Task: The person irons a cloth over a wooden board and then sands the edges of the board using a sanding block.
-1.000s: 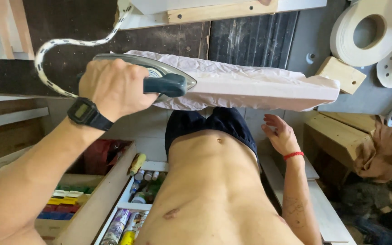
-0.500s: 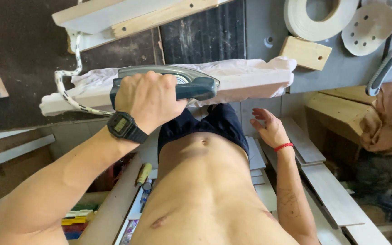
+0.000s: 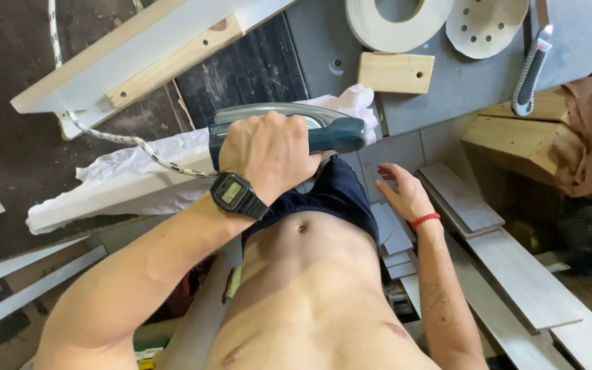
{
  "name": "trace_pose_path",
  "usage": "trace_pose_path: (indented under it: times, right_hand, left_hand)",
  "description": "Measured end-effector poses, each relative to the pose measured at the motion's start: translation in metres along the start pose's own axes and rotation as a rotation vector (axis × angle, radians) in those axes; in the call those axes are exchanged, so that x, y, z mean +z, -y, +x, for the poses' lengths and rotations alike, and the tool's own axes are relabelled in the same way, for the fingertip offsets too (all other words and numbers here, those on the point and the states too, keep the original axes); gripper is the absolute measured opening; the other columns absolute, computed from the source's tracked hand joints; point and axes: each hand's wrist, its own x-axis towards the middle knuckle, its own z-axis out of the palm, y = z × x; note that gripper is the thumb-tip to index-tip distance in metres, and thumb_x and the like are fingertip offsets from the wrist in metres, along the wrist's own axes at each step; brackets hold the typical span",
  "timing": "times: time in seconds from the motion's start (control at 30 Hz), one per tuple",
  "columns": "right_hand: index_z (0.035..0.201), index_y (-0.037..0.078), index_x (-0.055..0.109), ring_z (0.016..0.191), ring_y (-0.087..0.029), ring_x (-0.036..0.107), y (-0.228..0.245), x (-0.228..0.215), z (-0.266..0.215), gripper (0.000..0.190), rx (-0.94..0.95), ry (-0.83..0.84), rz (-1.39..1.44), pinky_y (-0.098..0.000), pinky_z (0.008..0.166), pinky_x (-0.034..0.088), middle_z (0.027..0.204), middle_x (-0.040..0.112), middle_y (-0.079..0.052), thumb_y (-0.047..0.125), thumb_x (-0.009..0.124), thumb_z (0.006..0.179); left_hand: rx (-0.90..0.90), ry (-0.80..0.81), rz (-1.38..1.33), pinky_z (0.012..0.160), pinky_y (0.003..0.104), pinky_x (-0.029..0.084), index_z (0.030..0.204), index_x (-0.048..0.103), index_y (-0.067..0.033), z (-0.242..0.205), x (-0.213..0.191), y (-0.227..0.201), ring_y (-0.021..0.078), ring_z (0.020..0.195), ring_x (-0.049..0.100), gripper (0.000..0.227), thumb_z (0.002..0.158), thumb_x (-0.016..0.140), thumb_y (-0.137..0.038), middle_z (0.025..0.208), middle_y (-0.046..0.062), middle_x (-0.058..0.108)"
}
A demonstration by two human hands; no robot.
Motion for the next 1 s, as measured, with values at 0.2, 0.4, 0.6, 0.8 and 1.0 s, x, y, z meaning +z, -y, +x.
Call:
trace_pose_path:
  times: [0.2, 0.4, 0.6, 0.8, 1.0]
  right_hand:
    - [0.143, 0.013, 0.063, 0.119, -0.035, 0.072, -0.024, -0.012, -0.003, 0.047, 0.015, -0.027, 0.014, -0.0518, 0.101, 0.056, 0.128, 0.074, -0.016, 0.03, 0.072, 0.1]
    - [0.142, 0.014, 0.064, 0.118, -0.036, 0.072, -0.039, -0.019, -0.009, 0.046, 0.027, -0.046, 0.0, -0.0526, 0.1, 0.057, 0.126, 0.075, -0.017, 0.029, 0.073, 0.099]
    - [0.14, 0.012, 0.064, 0.116, -0.038, 0.073, -0.043, -0.025, -0.007, 0.046, -0.008, -0.016, -0.032, -0.0534, 0.099, 0.059, 0.125, 0.075, -0.019, 0.027, 0.073, 0.098]
    - [0.14, 0.015, 0.064, 0.116, -0.036, 0.074, -0.046, -0.031, 0.004, 0.046, -0.017, 0.025, -0.075, -0.0522, 0.1, 0.059, 0.125, 0.076, -0.016, 0.029, 0.073, 0.097]
    - [0.138, 0.016, 0.066, 0.121, -0.018, 0.074, -0.026, -0.025, 0.019, 0.046, 0.104, 0.091, -0.093, -0.0344, 0.107, 0.054, 0.135, 0.077, -0.002, 0.031, 0.069, 0.095]
  left_hand:
    - [-0.005, -0.065, 0.002, 0.062, 0.059, 0.057, 0.081, 0.077, -0.0073, 0.032, 0.019, -0.015, 0.0476, 0.074, 0.077, 0.042, 0.078, 0.068, -0.049, 0.068, 0.017, 0.074]
    - [-0.014, -0.062, 0.013, 0.063, 0.059, 0.056, 0.081, 0.077, -0.0051, 0.04, 0.012, -0.023, 0.0469, 0.072, 0.077, 0.043, 0.08, 0.068, -0.047, 0.068, 0.018, 0.073]
    - [0.012, 0.008, 0.023, 0.061, 0.054, 0.057, 0.081, 0.076, -0.0067, 0.038, 0.015, -0.024, 0.0403, 0.07, 0.077, 0.039, 0.081, 0.067, -0.044, 0.068, 0.015, 0.072]
    - [0.032, 0.117, 0.002, 0.066, 0.054, 0.059, 0.085, 0.075, -0.0066, 0.027, 0.005, -0.014, 0.041, 0.075, 0.077, 0.038, 0.083, 0.065, -0.044, 0.073, 0.016, 0.074]
    - [0.0, 0.0, 0.122, 0.057, 0.05, 0.057, 0.082, 0.079, -0.0193, -0.003, 0.031, 0.024, 0.0372, 0.071, 0.076, 0.042, 0.081, 0.079, -0.061, 0.077, 0.01, 0.077]
